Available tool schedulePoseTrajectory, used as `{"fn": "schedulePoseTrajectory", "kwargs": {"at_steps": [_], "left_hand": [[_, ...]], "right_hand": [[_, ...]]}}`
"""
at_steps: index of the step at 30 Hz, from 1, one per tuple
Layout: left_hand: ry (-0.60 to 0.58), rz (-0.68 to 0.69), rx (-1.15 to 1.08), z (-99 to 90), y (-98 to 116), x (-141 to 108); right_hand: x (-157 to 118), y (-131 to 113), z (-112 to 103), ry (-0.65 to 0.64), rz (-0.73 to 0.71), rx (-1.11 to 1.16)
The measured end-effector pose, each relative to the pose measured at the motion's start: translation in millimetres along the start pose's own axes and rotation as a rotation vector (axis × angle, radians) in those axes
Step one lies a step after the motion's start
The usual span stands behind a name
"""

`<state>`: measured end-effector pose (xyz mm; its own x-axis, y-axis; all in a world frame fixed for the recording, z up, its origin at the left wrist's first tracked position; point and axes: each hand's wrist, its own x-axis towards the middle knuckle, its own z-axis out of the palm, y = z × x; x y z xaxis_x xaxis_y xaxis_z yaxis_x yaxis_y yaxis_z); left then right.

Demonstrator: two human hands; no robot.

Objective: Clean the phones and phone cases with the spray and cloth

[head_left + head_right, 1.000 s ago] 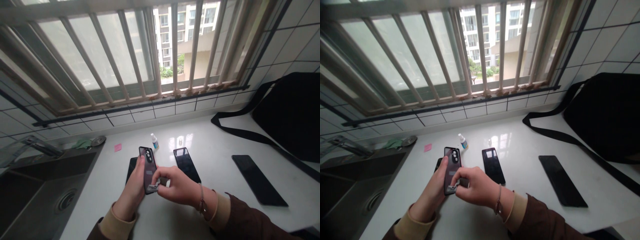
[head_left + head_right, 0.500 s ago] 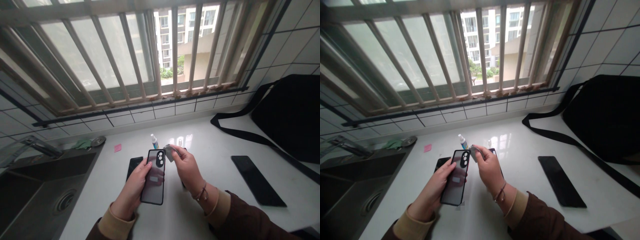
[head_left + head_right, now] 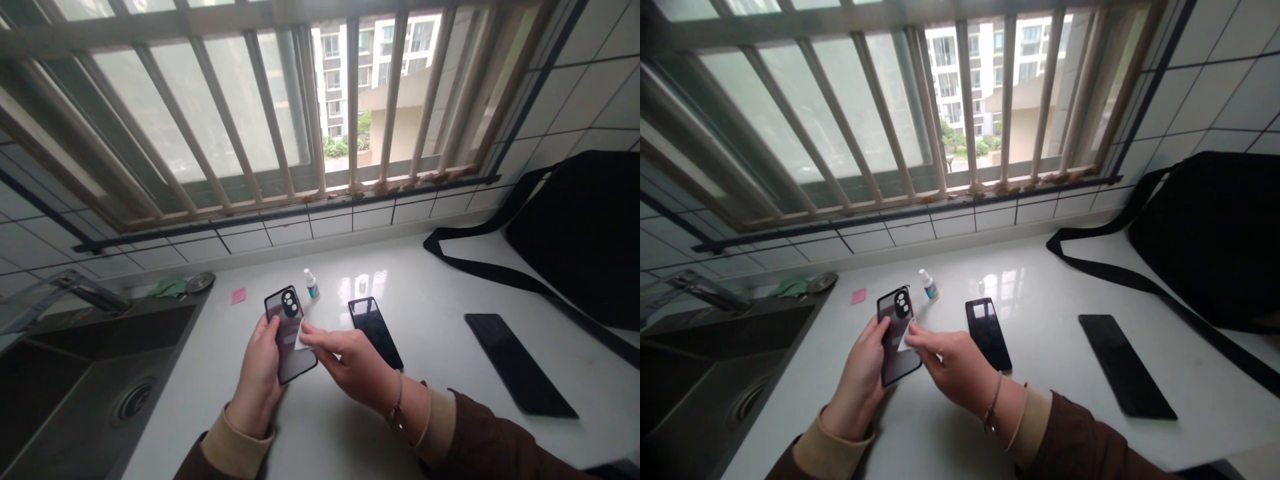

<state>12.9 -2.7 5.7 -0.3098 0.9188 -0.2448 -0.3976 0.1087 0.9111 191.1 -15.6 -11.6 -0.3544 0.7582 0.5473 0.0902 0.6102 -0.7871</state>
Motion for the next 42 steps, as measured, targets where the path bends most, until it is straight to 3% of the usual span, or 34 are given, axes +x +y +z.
{"fn": "schedulePoseTrajectory", "kwargs": {"at_steps": [5,8,17,22,25,28,30,34,38,42], "left_hand": [[0.166,0.109,-0.089,-1.6,3.7,6.9],[0.197,0.149,-0.190,-4.0,9.8,7.9],[0.021,0.063,-0.427,5.0,18.8,2.3],[-0.047,0.080,-0.272,9.9,6.6,-3.1],[-0.036,0.108,-0.137,8.6,2.4,-8.1],[-0.025,0.123,-0.145,7.1,3.4,-14.4],[-0.084,0.051,-0.189,6.4,4.9,-17.6],[-0.219,-0.228,-0.157,7.2,4.3,-18.4],[-0.217,-0.322,-0.140,10.9,2.4,-18.5],[-0.334,-0.417,-0.211,11.2,1.4,-24.6]], "right_hand": [[-0.3,-8.0,-1.4,-0.042,-0.050,0.029],[0.4,-13.8,-4.0,-0.047,-0.079,0.019],[3.0,-15.1,-3.8,0.058,-0.236,-0.086],[4.2,-15.8,-5.2,0.021,-0.329,-0.120],[3.6,-17.3,-4.4,-0.035,-0.372,-0.143],[2.7,-18.6,-2.3,-0.107,-0.405,-0.156],[1.8,-18.7,-0.3,-0.149,-0.417,-0.156],[-0.6,-17.2,2.9,-0.190,-0.431,-0.177],[-1.7,-15.6,2.5,-0.216,-0.455,-0.275],[-1.4,-14.6,-0.1,-0.201,-0.454,-0.355]]}}
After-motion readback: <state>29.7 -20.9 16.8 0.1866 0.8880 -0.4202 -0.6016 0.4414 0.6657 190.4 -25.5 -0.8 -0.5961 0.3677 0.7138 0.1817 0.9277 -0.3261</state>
